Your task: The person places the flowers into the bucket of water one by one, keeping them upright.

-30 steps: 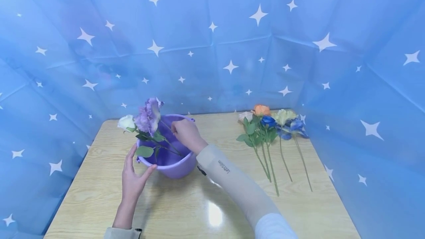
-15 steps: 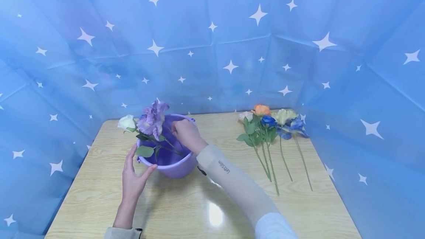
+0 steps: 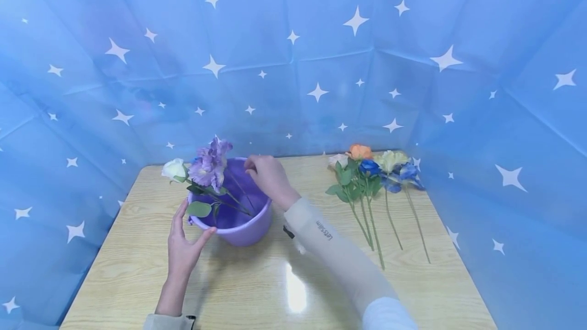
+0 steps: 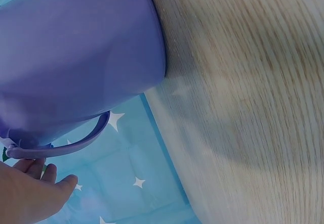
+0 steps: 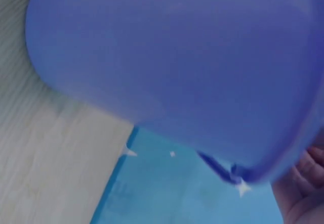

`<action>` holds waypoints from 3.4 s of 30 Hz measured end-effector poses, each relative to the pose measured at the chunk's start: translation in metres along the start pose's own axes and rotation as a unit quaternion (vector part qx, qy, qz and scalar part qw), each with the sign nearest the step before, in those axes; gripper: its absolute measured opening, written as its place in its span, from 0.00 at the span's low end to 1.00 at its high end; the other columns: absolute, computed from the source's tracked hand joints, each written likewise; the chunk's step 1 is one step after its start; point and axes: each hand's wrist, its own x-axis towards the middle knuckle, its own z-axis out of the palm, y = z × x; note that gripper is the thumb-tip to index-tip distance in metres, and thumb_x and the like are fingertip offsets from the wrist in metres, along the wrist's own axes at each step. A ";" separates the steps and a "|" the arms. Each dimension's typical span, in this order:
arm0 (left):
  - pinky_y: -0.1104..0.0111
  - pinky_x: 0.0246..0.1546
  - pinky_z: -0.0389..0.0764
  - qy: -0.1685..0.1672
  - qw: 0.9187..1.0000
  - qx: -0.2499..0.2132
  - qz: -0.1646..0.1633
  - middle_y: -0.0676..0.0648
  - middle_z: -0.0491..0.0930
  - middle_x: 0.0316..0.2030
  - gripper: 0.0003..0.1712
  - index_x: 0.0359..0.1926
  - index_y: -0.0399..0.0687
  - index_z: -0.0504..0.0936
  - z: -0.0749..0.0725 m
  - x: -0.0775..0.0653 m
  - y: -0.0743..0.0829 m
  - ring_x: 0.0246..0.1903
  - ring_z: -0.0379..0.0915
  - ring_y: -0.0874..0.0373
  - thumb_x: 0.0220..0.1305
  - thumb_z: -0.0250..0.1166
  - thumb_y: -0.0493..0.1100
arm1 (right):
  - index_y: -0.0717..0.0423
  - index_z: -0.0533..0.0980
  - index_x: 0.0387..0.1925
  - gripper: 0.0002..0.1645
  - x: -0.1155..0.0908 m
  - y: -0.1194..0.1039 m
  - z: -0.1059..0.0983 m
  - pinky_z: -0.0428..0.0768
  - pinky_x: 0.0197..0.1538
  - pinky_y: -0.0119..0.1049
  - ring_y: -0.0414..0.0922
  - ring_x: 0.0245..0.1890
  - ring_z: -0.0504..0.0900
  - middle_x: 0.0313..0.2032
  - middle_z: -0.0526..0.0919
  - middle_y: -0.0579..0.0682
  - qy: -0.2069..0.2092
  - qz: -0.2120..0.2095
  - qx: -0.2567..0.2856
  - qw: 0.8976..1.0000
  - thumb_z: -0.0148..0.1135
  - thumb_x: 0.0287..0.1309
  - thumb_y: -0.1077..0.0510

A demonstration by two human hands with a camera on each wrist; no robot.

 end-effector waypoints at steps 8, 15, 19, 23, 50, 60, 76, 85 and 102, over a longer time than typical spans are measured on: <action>0.41 0.74 0.59 0.002 1.000 -0.004 0.004 0.46 0.62 0.74 0.59 0.76 0.54 0.60 0.000 0.001 0.000 0.74 0.55 0.43 0.43 0.81 0.46 | 0.56 0.84 0.41 0.07 -0.003 0.022 -0.026 0.88 0.45 0.38 0.46 0.39 0.89 0.39 0.90 0.51 0.032 0.016 0.021 0.999 0.66 0.63 0.59; 0.41 0.74 0.59 0.000 1.000 -0.003 0.004 0.46 0.62 0.74 0.60 0.76 0.53 0.60 0.001 0.000 0.000 0.74 0.56 0.43 0.43 0.81 0.46 | 0.57 0.83 0.44 0.09 -0.012 0.054 -0.047 0.88 0.47 0.40 0.48 0.41 0.88 0.42 0.89 0.54 0.030 0.053 0.030 0.998 0.64 0.65 0.58; 0.41 0.74 0.59 0.000 1.000 -0.003 0.001 0.45 0.62 0.74 0.60 0.76 0.53 0.60 0.000 0.000 0.000 0.74 0.56 0.43 0.43 0.81 0.46 | 0.57 0.83 0.44 0.09 -0.020 0.075 -0.056 0.88 0.46 0.42 0.49 0.41 0.88 0.42 0.89 0.55 0.040 0.077 0.021 0.996 0.64 0.66 0.57; 0.42 0.74 0.59 0.001 1.000 -0.006 -0.002 0.44 0.62 0.74 0.60 0.76 0.52 0.60 0.000 0.000 0.000 0.74 0.56 0.43 0.43 0.81 0.45 | 0.56 0.82 0.44 0.09 -0.031 0.094 -0.061 0.88 0.46 0.45 0.50 0.41 0.88 0.42 0.89 0.55 0.054 0.095 0.020 0.994 0.63 0.66 0.56; 0.41 0.73 0.59 -0.005 1.000 -0.003 -0.006 0.46 0.61 0.75 0.59 0.76 0.52 0.59 0.000 0.001 0.000 0.74 0.55 0.42 0.43 0.81 0.43 | 0.62 0.80 0.50 0.16 -0.134 0.201 -0.045 0.85 0.47 0.52 0.57 0.46 0.85 0.46 0.86 0.62 0.063 0.261 0.045 0.962 0.62 0.67 0.56; 0.42 0.74 0.59 0.000 1.000 0.001 -0.003 0.44 0.62 0.74 0.59 0.75 0.48 0.60 0.000 0.001 0.001 0.74 0.56 0.42 0.43 0.81 0.43 | 0.65 0.80 0.51 0.18 -0.155 0.222 -0.033 0.85 0.37 0.41 0.56 0.42 0.85 0.45 0.86 0.64 0.044 0.295 0.046 0.953 0.64 0.65 0.58; 0.42 0.73 0.60 -0.001 1.000 -0.008 -0.001 0.44 0.62 0.74 0.59 0.75 0.48 0.61 0.000 0.000 0.001 0.74 0.56 0.42 0.43 0.81 0.45 | 0.60 0.81 0.30 0.08 -0.156 0.228 -0.023 0.81 0.32 0.50 0.57 0.33 0.84 0.34 0.87 0.60 0.004 0.308 -0.081 0.948 0.69 0.58 0.58; 0.41 0.73 0.60 0.000 1.000 -0.004 0.005 0.44 0.62 0.74 0.59 0.75 0.48 0.61 0.001 0.001 0.002 0.74 0.56 0.42 0.43 0.81 0.44 | 0.61 0.81 0.30 0.05 -0.158 0.226 -0.027 0.81 0.31 0.50 0.58 0.33 0.84 0.34 0.86 0.61 -0.006 0.301 -0.098 0.949 0.66 0.59 0.61; 0.41 0.72 0.61 -0.005 1.000 -0.002 -0.006 0.45 0.61 0.75 0.59 0.76 0.50 0.60 0.000 0.000 0.000 0.74 0.56 0.41 0.44 0.81 0.46 | 0.60 0.83 0.36 0.05 -0.143 0.195 -0.037 0.82 0.32 0.42 0.51 0.30 0.84 0.32 0.88 0.59 0.093 0.242 -0.018 0.966 0.67 0.61 0.61</action>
